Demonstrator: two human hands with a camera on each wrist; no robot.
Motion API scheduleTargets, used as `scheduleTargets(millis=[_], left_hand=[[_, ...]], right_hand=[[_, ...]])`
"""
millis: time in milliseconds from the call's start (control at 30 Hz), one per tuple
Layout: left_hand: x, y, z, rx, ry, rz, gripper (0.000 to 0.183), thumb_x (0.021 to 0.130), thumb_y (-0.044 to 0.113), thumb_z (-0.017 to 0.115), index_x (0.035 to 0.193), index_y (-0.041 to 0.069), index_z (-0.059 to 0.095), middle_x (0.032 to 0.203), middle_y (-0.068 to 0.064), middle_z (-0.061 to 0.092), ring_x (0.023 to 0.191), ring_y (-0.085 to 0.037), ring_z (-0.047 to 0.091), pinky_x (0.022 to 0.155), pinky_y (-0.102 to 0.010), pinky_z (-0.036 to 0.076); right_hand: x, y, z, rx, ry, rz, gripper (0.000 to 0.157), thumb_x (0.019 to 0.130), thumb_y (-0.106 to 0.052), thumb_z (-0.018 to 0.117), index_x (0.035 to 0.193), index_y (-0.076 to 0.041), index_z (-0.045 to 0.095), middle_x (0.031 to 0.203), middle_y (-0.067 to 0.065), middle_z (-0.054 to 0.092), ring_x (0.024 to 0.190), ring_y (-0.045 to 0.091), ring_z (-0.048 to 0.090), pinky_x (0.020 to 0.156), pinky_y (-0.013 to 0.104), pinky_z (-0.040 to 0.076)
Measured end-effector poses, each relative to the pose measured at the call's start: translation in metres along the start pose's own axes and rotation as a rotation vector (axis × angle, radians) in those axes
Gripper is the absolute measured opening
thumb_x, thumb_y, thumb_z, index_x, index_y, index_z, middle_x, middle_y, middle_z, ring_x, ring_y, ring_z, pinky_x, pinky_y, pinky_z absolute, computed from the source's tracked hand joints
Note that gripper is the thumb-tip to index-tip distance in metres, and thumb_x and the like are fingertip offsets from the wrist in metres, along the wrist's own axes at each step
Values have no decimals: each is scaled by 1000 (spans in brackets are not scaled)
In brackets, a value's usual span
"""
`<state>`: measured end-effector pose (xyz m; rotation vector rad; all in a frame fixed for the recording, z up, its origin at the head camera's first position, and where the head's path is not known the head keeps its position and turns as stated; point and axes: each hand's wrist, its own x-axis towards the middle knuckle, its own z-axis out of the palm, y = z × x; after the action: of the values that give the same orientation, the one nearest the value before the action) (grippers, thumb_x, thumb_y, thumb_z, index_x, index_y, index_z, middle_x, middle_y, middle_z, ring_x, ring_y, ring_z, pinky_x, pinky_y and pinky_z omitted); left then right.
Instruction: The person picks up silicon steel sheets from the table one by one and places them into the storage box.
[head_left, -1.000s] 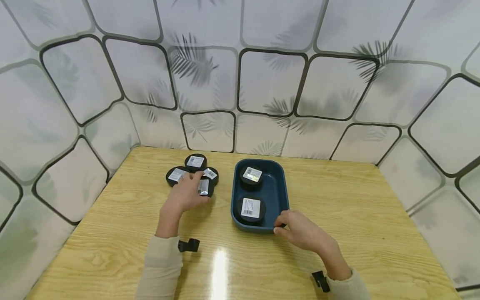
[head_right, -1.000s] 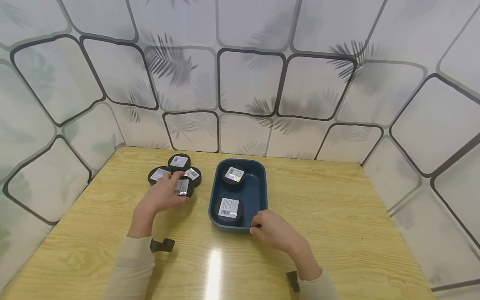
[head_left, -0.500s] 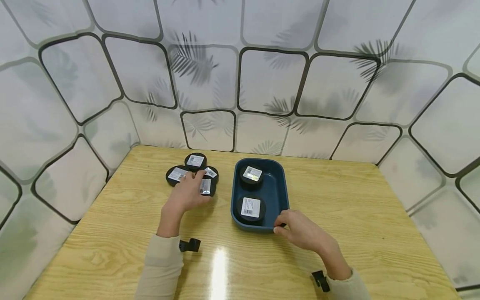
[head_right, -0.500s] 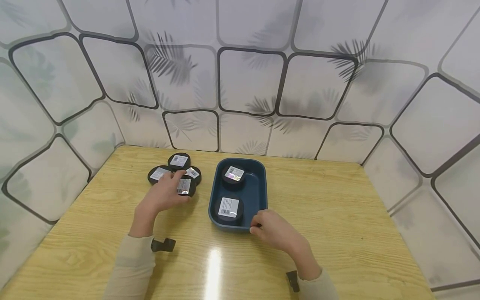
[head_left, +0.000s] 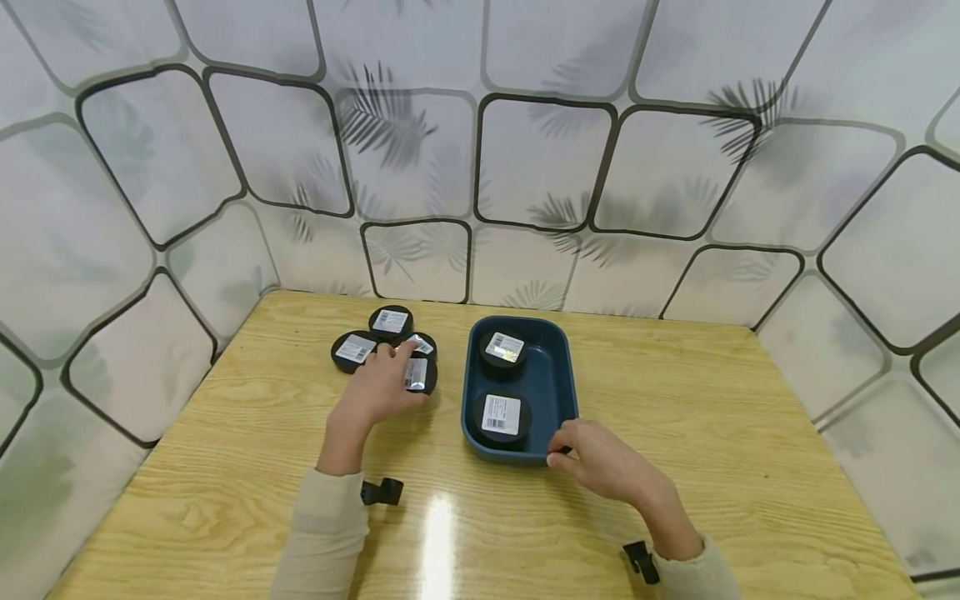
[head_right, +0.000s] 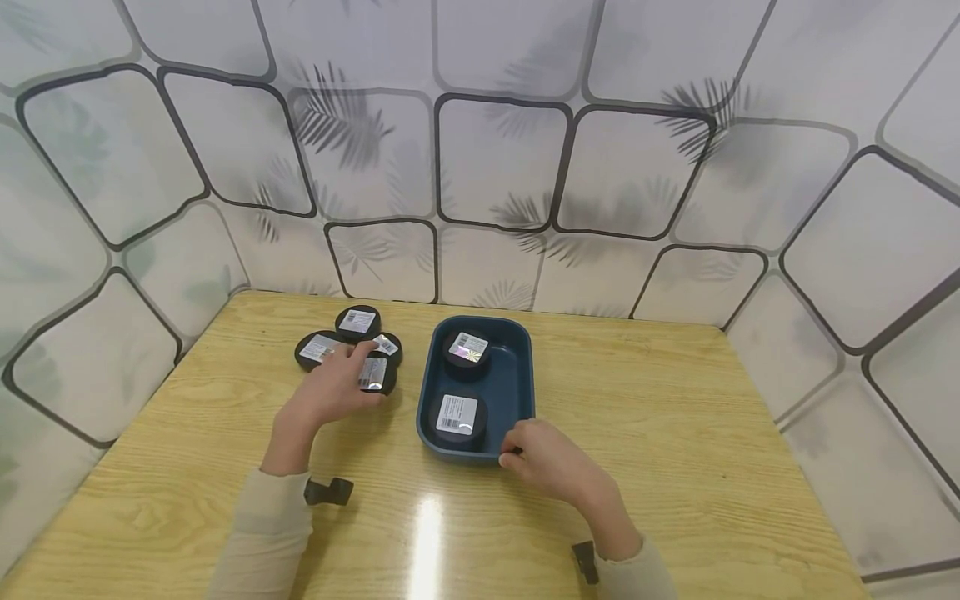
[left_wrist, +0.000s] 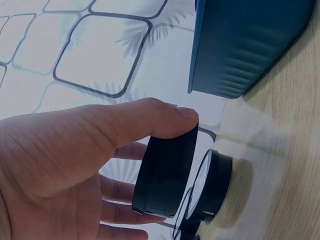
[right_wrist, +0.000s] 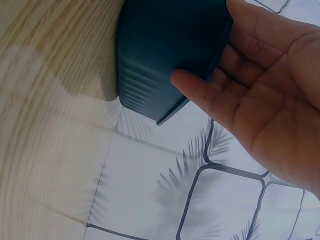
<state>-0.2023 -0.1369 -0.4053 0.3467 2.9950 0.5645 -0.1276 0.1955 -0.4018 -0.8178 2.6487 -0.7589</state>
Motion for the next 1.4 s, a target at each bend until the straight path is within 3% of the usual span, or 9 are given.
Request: scheduleTargets(millis=[700, 1000, 1400], left_hand=[[0, 7, 5, 1, -26, -6, 83, 81, 37, 80, 148, 11, 39, 132, -30, 46, 109, -42, 53, 89, -57, 48], [2, 12, 9, 32, -2, 55, 78, 78, 34, 80, 143, 9, 43, 123, -30, 51, 105, -40, 55, 84, -53, 51], [2, 16, 10, 36, 1, 59, 80, 77, 36, 80, 143, 10, 44, 125, -29, 50, 105, -41, 55, 82, -51, 51]], right_hand=[[0, 0, 0, -4, 3, -6, 9, 94, -15, 67, 96, -11, 75, 91, -6, 64, 83, 10, 59, 71, 29, 50], [-2, 1, 0, -1, 5, 0, 9, 95, -15, 67, 97, -11, 75, 91, -6, 64, 84, 10, 59, 71, 29, 50], [0, 1, 2, -25, 12, 9, 8, 94, -14, 67, 95, -12, 75, 89, -8, 63, 82, 8, 58, 71, 29, 50]])
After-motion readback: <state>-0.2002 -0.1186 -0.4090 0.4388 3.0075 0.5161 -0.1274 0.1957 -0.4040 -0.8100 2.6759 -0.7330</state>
